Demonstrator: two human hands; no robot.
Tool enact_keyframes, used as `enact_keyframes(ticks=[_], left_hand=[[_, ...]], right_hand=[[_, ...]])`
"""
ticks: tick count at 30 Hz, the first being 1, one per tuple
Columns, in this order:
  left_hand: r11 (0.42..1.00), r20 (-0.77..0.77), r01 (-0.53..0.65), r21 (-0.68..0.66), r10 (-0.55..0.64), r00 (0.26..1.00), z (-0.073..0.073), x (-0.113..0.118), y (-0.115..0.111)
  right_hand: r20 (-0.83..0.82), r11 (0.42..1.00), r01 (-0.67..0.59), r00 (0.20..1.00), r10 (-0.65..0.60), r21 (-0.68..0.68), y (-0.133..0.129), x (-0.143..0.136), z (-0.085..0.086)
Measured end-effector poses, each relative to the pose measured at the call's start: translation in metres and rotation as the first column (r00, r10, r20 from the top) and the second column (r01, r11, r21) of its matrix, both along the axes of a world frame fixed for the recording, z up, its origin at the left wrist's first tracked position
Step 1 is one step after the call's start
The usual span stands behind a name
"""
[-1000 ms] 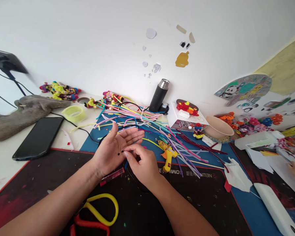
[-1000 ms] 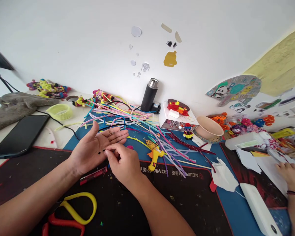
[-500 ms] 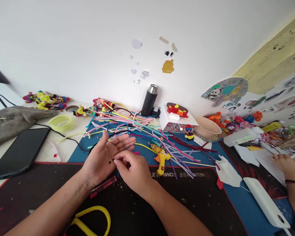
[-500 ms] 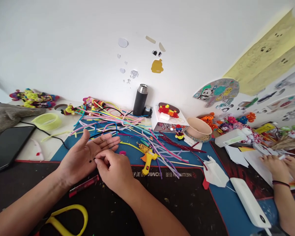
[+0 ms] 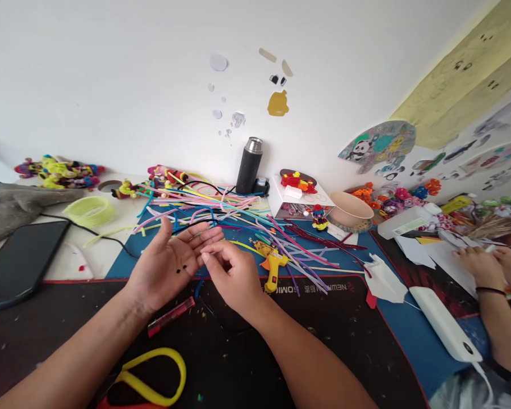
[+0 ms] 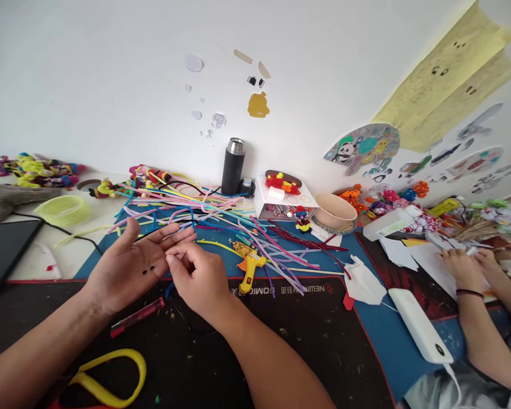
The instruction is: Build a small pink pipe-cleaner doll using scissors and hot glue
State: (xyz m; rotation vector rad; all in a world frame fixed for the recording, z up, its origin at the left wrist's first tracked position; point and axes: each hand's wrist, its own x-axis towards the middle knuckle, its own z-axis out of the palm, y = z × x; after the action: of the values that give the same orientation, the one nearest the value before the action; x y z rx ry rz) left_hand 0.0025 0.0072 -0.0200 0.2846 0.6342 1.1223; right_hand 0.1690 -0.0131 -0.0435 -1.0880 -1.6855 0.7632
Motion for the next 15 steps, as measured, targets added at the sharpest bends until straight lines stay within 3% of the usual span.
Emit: enact_keyframes(ticks=[10, 15], left_hand=[[0.997, -0.033, -0.074, 0.026, 0.075, 0.997, -0.001, 0.000, 0.005], [0.994, -0.032, -0.109, -0.029, 0.108, 0.994, 0.005, 0.003, 0.003]], right_hand=[[-0.005, 0.997, 0.071, 0.997, -0.071, -0.010, 0.011, 0.011, -0.005], [-0.038, 0.997, 0.057, 0.998, -0.059, -0.047, 0.013, 0.014, -0.003]])
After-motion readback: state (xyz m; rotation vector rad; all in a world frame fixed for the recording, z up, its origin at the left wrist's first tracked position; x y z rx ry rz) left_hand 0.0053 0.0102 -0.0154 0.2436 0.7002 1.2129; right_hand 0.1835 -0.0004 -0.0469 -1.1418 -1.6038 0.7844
